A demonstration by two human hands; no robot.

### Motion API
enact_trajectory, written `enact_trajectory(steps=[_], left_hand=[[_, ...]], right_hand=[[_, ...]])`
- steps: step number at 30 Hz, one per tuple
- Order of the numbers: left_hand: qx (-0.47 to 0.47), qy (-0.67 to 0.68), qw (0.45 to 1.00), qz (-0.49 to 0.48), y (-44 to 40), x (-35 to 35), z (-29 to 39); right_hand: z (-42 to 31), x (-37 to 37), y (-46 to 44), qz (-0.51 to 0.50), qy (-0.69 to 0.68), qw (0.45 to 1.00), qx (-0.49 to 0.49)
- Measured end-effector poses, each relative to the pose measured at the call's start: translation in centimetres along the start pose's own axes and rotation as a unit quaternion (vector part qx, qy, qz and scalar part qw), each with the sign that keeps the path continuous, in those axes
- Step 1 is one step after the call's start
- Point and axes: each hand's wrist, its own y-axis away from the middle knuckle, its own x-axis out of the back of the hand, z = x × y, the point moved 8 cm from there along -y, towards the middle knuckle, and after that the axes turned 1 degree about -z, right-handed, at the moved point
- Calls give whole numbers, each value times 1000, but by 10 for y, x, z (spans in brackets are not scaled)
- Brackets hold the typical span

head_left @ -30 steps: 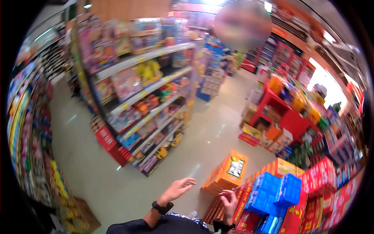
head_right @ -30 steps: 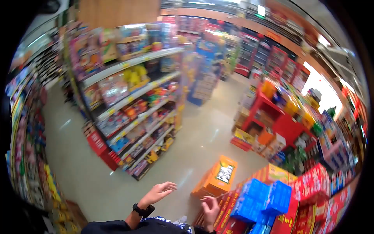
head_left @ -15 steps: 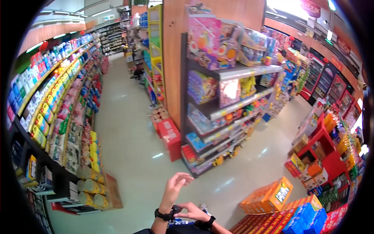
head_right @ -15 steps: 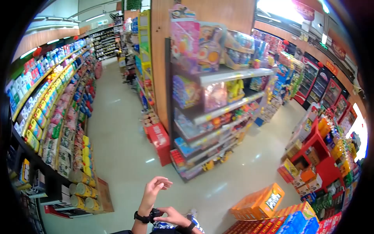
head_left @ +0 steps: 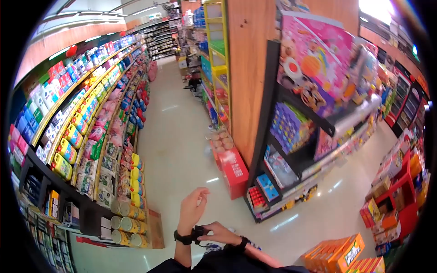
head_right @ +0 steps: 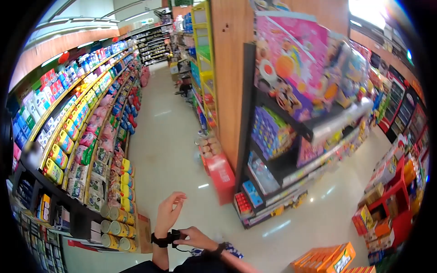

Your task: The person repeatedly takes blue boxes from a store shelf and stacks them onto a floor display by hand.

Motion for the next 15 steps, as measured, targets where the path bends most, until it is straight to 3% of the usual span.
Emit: enact_trajectory(steps=[3,4,5,7,8,12,15], left_hand=[[-1,-65,998,11,-34,14,-18],[3,-77,997,9,-45,22,-18],[38,-49,998,-28,-54,27,-20],[14,-30,997,-71,-69,37,-35],[-5,-20,996,-92,-82,42,-44],[107,-50,987,-106,-114,64,-138],[144,-43,971,-187,-134,75,-214]], right_hand=[[9,23,-47,-62,3,997,-51],[9,29,-63,-105,71,991,-41],[7,37,-77,-118,104,987,-34],[9,51,-100,-137,145,979,-44],[19,59,-116,-131,163,978,-24],[52,111,-193,-102,255,960,-58],[69,159,-273,-57,323,944,-41]])
